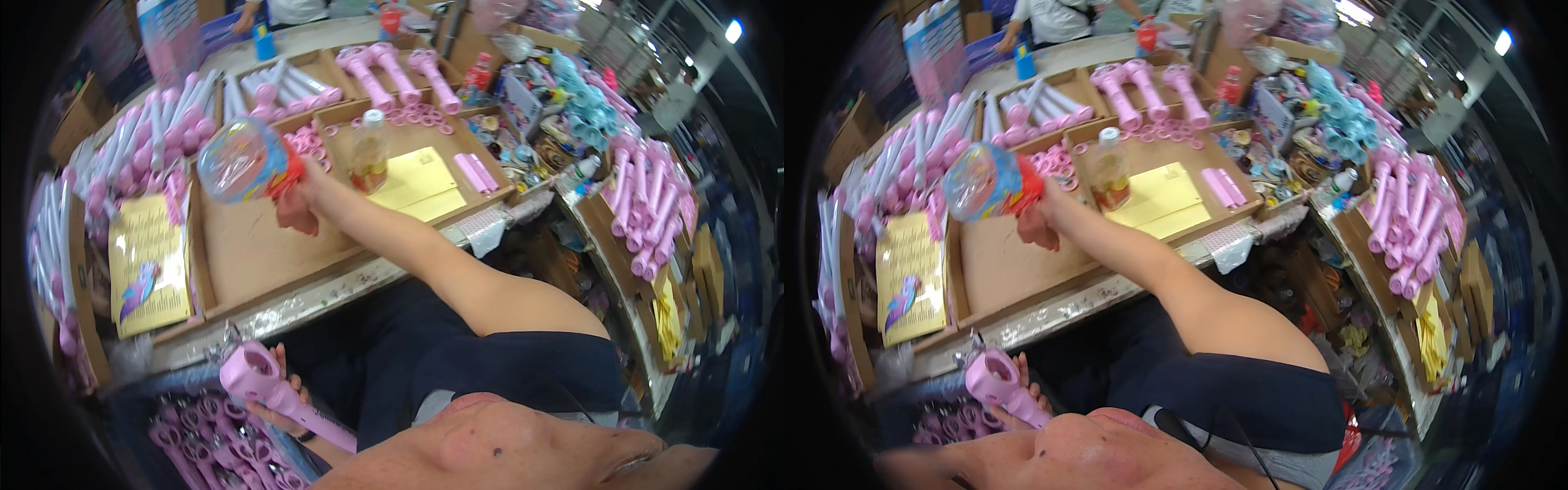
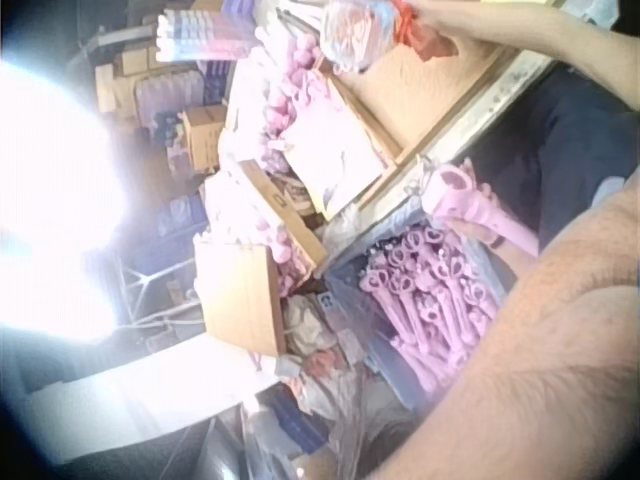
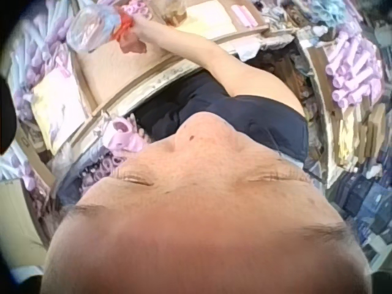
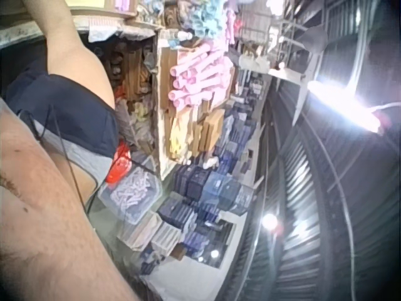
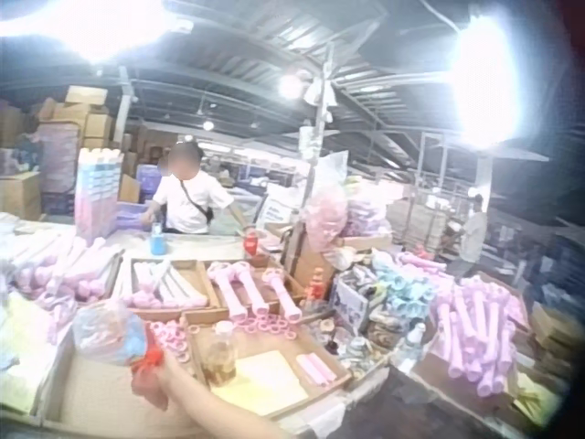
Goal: The person assembles pink bubble maker wands by attaching a silver crown to the top, wiping the wand with a cloth, and using a small tool to adjust the head. The person repeats this process for multiple wands, placing finished units into a blue bin.
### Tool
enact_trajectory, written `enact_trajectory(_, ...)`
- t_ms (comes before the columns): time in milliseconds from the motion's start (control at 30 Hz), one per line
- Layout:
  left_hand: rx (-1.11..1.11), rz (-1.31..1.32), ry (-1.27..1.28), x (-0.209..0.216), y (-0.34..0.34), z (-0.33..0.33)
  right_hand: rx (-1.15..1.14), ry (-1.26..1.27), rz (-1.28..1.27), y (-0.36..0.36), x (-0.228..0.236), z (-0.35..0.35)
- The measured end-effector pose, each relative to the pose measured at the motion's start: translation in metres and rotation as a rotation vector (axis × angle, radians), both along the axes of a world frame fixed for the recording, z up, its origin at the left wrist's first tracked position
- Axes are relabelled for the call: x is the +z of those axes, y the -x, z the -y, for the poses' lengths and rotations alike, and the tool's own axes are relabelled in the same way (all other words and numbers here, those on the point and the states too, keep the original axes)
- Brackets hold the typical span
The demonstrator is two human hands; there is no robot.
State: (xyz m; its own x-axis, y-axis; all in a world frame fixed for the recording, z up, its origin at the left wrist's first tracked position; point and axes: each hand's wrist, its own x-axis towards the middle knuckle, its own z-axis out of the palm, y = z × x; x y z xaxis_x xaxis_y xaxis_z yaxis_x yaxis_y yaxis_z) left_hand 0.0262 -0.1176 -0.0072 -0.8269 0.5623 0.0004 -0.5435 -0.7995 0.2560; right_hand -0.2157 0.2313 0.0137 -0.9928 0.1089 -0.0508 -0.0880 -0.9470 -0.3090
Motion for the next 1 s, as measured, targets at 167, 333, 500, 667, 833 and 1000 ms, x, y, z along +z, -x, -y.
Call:
enact_trajectory(167, 0.002, 0.081, -0.097, 0.003, -0.009, -0.002, -0.170, -0.250, 0.078, -0.005, 0.008, -0.009)
enact_trajectory(333, 0.054, 0.101, 0.054, 0.010, -0.014, -0.005, -0.278, -0.504, 0.059, 0.000, 0.051, -0.007)
enact_trajectory(500, 0.076, 0.135, -0.021, 0.018, -0.012, -0.008, -0.409, -0.817, -0.213, -0.004, 0.109, 0.025)
enact_trajectory(667, 0.090, 0.078, -0.042, 0.027, -0.008, -0.011, -0.527, -1.268, -0.673, 0.010, 0.105, 0.097)
enact_trajectory(833, 0.224, -0.017, 0.157, 0.038, -0.009, -0.012, -0.593, -1.718, -0.743, 0.038, 0.083, 0.122)
enact_trajectory(1000, 0.265, -0.118, 0.348, 0.052, -0.010, -0.012, -0.666, -1.499, -0.565, -0.005, 0.112, 0.122)
